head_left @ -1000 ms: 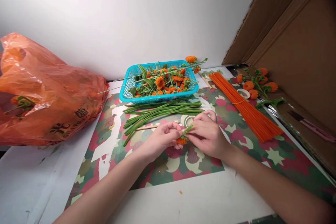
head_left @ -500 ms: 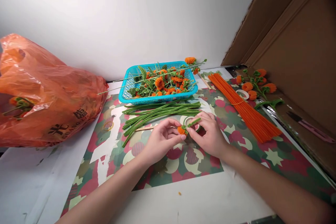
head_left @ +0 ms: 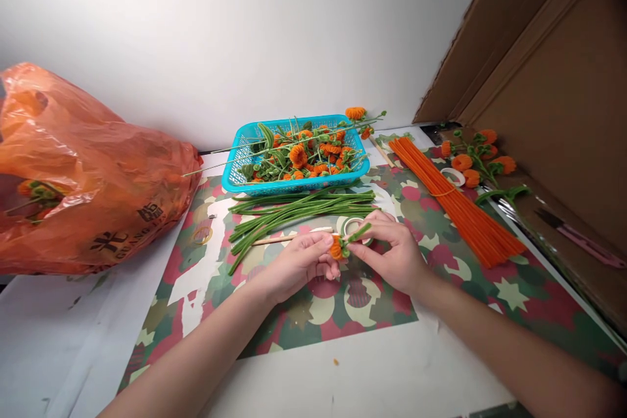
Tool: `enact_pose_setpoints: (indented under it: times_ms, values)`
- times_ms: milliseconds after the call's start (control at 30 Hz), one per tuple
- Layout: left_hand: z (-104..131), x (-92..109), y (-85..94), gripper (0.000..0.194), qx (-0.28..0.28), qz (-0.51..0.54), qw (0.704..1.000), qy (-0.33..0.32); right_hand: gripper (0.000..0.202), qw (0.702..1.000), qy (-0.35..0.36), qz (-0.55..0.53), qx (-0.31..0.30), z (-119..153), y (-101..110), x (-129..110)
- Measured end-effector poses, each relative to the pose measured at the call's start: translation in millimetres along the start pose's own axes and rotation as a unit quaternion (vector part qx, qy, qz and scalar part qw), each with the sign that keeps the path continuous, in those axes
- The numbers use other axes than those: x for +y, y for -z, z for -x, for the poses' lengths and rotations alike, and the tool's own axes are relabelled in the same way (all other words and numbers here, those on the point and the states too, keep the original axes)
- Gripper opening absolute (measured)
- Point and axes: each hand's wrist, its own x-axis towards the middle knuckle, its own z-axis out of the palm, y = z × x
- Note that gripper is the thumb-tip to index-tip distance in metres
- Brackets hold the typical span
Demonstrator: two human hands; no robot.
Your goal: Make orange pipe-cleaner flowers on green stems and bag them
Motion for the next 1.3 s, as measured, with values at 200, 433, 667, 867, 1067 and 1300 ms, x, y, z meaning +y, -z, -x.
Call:
enact_pose_setpoints:
  times_ms: [200,433,667,867,1067,1300]
  values:
    - [0,0,-3.7,0.038,0.022,-0.013,0.999,0.045,0.012,1.000,-0.022,-0.010,-0.001,0,-4,-6]
    - [3,-7,-11.2,0.037,0.080,-0.165,0.963,-0.199,0.016,0.998,-0.048,0.044,-0.009,3,-7,-5]
    - [1,-8,-11.1,0.024,0.121,-0.166,0.963,-0.177,0.021,0.994,-0.031,0.104,0.003,2,-6,-5]
    - [2,-6,-13.6,0.021,0.134,-0.200,0.955,-0.170,0.012,0.995,-0.033,0.095,-0.023,2,-4,-7]
    - [7,-3,-20.3,0.003,0.140,-0.359,0.891,-0.240,0.011,0.992,-0.017,0.114,-0.055,3,-5,-10]
    - [9,-1,-26.0,0.003,0.162,-0.467,0.832,-0.253,0.016,0.989,-0.025,0.137,-0.042,7,-9,-11]
